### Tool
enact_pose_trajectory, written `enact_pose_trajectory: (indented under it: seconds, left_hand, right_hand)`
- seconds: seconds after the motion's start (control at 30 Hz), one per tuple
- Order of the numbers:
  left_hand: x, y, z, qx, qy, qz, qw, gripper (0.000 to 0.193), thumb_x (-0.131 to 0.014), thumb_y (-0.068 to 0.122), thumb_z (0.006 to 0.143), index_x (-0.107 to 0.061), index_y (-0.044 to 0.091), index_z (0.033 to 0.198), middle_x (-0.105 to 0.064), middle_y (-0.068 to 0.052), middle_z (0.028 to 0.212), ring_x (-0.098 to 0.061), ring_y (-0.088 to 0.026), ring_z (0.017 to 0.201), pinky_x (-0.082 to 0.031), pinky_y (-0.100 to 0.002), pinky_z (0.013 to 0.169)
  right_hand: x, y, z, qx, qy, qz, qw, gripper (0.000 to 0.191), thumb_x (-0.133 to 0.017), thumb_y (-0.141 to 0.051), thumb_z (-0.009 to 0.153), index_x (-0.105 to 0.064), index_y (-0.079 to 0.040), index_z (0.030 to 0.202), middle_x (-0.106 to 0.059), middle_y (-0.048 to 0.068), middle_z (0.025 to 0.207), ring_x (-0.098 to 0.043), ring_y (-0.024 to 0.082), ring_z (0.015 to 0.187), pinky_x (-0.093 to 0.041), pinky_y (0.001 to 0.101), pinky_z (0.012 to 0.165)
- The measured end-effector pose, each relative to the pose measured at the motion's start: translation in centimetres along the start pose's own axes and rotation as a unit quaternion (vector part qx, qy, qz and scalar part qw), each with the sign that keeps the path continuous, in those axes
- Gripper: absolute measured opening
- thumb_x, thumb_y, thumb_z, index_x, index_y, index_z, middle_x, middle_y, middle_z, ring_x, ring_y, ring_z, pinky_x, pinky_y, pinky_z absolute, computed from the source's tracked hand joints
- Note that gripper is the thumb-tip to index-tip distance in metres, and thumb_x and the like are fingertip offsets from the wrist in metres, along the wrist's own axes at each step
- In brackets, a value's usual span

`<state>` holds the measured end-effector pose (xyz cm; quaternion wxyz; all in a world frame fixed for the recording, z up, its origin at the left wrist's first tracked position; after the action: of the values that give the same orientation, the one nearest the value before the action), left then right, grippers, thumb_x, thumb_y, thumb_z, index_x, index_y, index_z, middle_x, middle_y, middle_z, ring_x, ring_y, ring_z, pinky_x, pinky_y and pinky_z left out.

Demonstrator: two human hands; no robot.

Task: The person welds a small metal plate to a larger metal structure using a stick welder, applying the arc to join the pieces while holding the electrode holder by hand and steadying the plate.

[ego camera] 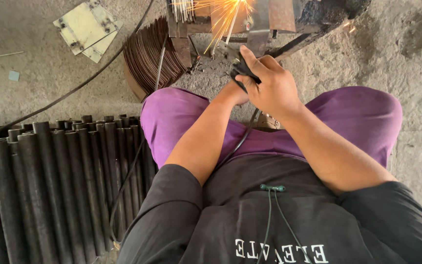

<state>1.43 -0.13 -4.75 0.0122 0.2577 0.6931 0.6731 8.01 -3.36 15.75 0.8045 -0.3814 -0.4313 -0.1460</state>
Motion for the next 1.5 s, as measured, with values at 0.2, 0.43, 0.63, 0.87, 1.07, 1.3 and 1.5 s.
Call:
enact_pose_trajectory:
  seconds: [0.2, 0.43, 0.63, 0.87, 1.07, 1.3, 1.5]
  left_hand:
    - [-0.2, -0.7, 0.1, 0.038, -0.013, 0.031, 0.999, 0.031, -0.064, 0.029, 0.096, -0.068, 0.013, 0.122, -0.071, -0.014, 0.124, -0.068, -0.029, 0.115, -0.055, -0.041, 0.096]
    - [-0.4, -2.6, -0.7, 0.204, -0.008, 0.141, 0.969, 0.051, -0.064, 0.059, 0.091, -0.074, 0.014, 0.113, -0.069, -0.015, 0.121, -0.066, -0.036, 0.113, -0.053, -0.046, 0.094]
    - [-0.5, -2.8, -0.5, 0.237, -0.037, 0.138, 0.961, 0.055, -0.066, 0.057, 0.093, -0.065, 0.016, 0.130, -0.071, -0.018, 0.125, -0.068, -0.033, 0.115, -0.053, -0.043, 0.099]
    - [-0.3, -1.3, 0.4, 0.067, -0.017, 0.018, 0.997, 0.048, -0.055, 0.044, 0.096, -0.065, 0.014, 0.132, -0.070, -0.016, 0.130, -0.068, -0.029, 0.115, -0.055, -0.042, 0.096]
    - [-0.9, -3.7, -0.3, 0.196, -0.015, 0.149, 0.969, 0.056, -0.061, 0.061, 0.093, -0.072, 0.013, 0.120, -0.070, -0.018, 0.125, -0.066, -0.037, 0.116, -0.052, -0.045, 0.098]
    - [-0.5, -4.2, -0.6, 0.160, 0.006, 0.135, 0.978, 0.052, -0.065, 0.059, 0.091, -0.076, 0.015, 0.116, -0.073, -0.020, 0.116, -0.068, -0.038, 0.111, -0.054, -0.046, 0.096]
    - [-0.2, -3.9, -0.8, 0.169, -0.010, 0.149, 0.974, 0.049, -0.065, 0.057, 0.091, -0.075, 0.014, 0.113, -0.074, -0.017, 0.114, -0.070, -0.037, 0.107, -0.054, -0.046, 0.093]
  right_hand:
    - [0.3, -0.1, 0.2, 0.014, 0.018, -0.017, 1.000, 0.059, -0.083, -0.021, 0.097, -0.059, -0.010, 0.149, -0.066, 0.012, 0.095, -0.068, 0.029, 0.078, -0.056, 0.0412, 0.067]
    - [1.7, 3.6, 0.2, -0.186, 0.147, 0.240, 0.941, 0.061, -0.071, -0.025, 0.105, -0.041, -0.009, 0.156, -0.073, 0.010, 0.109, -0.070, 0.020, 0.083, -0.060, 0.0324, 0.071]
    - [1.0, 2.6, 1.0, 0.018, 0.049, 0.019, 0.998, 0.063, -0.080, -0.026, 0.107, -0.048, -0.006, 0.158, -0.071, 0.016, 0.114, -0.070, 0.026, 0.093, -0.059, 0.0372, 0.076]
    - [-0.1, 1.8, -0.3, 0.017, 0.043, -0.002, 0.999, 0.054, -0.078, -0.026, 0.103, -0.058, -0.007, 0.149, -0.070, 0.013, 0.106, -0.067, 0.026, 0.089, -0.058, 0.0397, 0.074]
    - [0.6, 9.6, -1.3, -0.187, 0.188, 0.418, 0.869, 0.040, -0.062, -0.039, 0.110, -0.056, -0.007, 0.135, -0.063, 0.002, 0.091, -0.068, 0.014, 0.079, -0.058, 0.0321, 0.070]
    - [9.0, 22.9, -4.4, -0.277, 0.389, 0.569, 0.670, 0.059, -0.058, -0.062, 0.093, -0.057, -0.005, 0.110, -0.060, 0.012, 0.081, -0.060, 0.028, 0.062, -0.052, 0.0437, 0.057]
    - [9.8, 29.2, -11.3, -0.463, 0.477, 0.521, 0.536, 0.046, -0.083, -0.043, 0.081, -0.051, -0.012, 0.092, -0.053, 0.007, 0.074, -0.051, 0.025, 0.054, -0.045, 0.0405, 0.052]
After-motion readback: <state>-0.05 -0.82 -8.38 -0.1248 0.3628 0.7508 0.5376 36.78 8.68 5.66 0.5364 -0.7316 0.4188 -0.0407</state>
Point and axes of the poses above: each hand's wrist, its own z-axis towards the middle knuckle, its own x-axis out of the back of the hand, y = z × x, the point moved 5 cm from there along z, towards the middle knuckle
